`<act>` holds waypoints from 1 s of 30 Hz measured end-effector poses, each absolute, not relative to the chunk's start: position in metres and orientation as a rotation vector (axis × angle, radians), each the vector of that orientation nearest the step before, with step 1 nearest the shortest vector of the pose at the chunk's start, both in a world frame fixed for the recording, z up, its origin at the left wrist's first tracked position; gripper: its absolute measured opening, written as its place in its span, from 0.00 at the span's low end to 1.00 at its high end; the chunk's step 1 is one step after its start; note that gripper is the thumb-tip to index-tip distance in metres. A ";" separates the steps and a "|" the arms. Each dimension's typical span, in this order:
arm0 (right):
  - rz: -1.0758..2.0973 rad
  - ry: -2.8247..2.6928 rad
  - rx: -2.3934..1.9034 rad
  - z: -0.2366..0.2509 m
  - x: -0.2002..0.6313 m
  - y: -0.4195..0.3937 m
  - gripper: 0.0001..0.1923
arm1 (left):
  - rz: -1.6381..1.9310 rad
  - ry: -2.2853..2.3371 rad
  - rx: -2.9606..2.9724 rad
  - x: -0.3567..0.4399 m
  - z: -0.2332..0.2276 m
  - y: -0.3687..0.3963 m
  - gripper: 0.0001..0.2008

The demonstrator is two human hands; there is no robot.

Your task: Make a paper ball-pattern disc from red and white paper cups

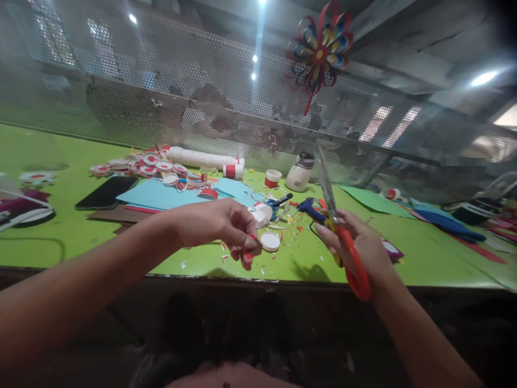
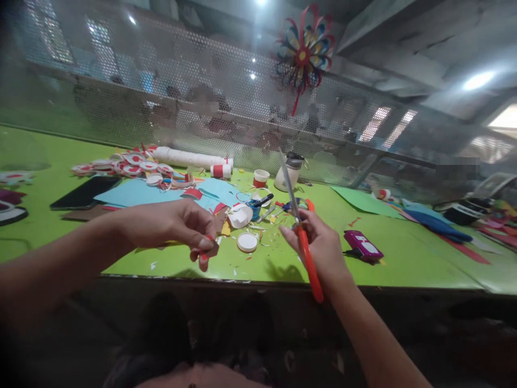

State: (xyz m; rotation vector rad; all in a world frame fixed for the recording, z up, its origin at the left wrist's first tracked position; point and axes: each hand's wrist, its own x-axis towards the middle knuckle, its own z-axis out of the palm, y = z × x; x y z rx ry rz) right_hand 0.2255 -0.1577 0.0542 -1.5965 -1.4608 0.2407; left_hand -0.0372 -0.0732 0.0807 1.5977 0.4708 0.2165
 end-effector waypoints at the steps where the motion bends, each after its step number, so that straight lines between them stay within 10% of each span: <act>1: 0.209 -1.473 -1.715 0.047 0.240 -0.152 0.30 | 0.234 0.477 1.606 -0.039 0.077 -0.069 0.06; 20: -0.159 -2.116 -2.339 0.025 0.258 -0.124 0.19 | 0.191 0.377 1.715 -0.020 0.055 -0.021 0.06; 30: 0.856 -2.118 -1.291 0.057 0.173 -0.129 0.12 | 0.041 0.359 1.754 -0.008 0.070 -0.030 0.04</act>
